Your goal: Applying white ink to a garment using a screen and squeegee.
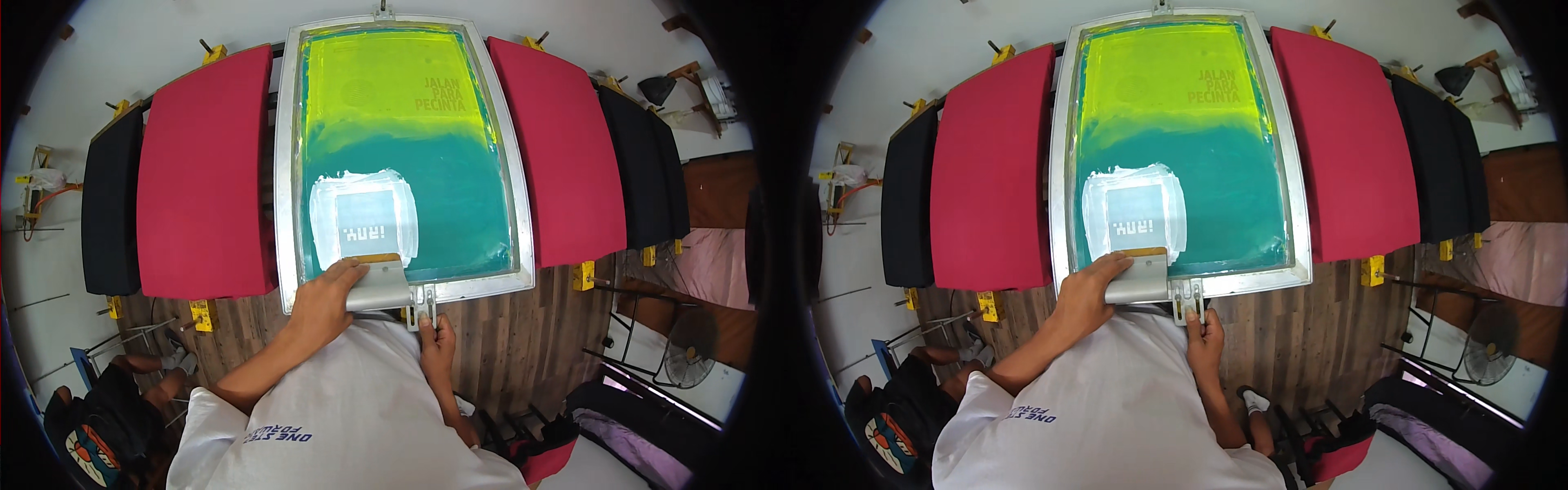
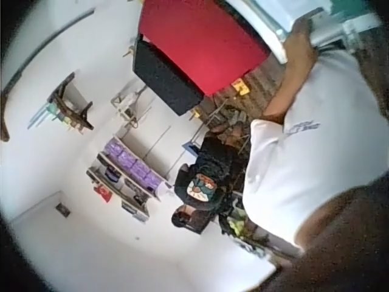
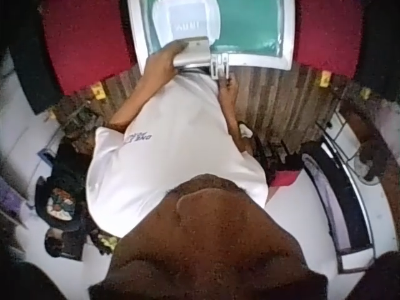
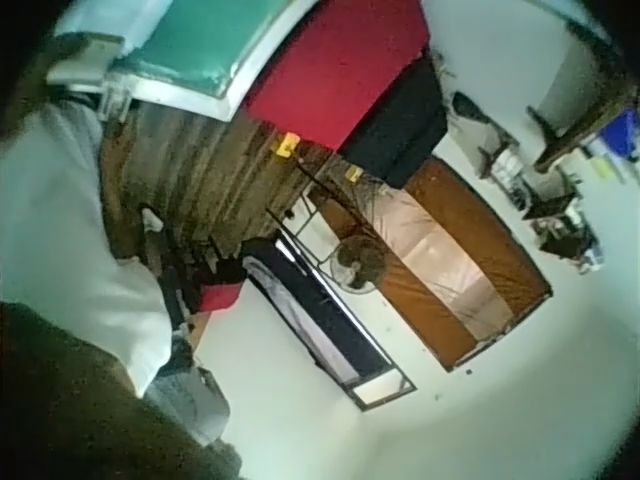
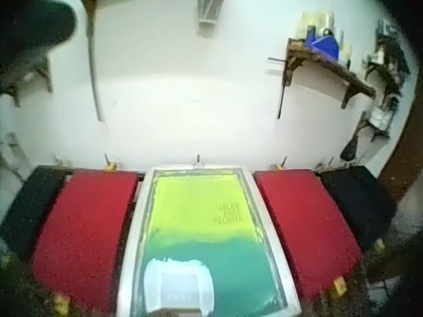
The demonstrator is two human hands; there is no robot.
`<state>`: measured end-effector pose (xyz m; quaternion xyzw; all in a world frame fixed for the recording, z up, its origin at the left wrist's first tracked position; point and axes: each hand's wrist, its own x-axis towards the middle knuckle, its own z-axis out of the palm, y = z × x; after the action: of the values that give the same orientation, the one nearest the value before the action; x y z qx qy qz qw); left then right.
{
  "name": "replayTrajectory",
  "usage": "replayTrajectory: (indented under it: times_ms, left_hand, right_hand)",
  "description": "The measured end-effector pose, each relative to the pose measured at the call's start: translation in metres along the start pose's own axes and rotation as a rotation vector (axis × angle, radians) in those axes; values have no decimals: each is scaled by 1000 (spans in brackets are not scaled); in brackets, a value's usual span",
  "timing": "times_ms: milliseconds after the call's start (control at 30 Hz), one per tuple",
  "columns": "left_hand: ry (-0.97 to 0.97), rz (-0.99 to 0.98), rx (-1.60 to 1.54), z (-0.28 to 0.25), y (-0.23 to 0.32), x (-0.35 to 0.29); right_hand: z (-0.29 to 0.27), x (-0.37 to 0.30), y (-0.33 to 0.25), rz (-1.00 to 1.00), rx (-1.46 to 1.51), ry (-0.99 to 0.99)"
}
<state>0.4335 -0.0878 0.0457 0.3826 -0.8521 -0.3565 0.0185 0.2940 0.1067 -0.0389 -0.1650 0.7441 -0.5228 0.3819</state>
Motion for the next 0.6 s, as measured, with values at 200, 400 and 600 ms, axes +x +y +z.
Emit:
replayTrajectory:
  times_ms: [200,400,600]
  left_hand:
    - [-4,13,-4,2,2,0]
    - [19,44,-5,4,-2,2]
    - [56,50,3,18,-13,4]
  right_hand:
    - [0,-2,2,20,67,25]
    - [-3,-1,-4,84,43,14]
    - [-13,3,6,63,-17,-41]
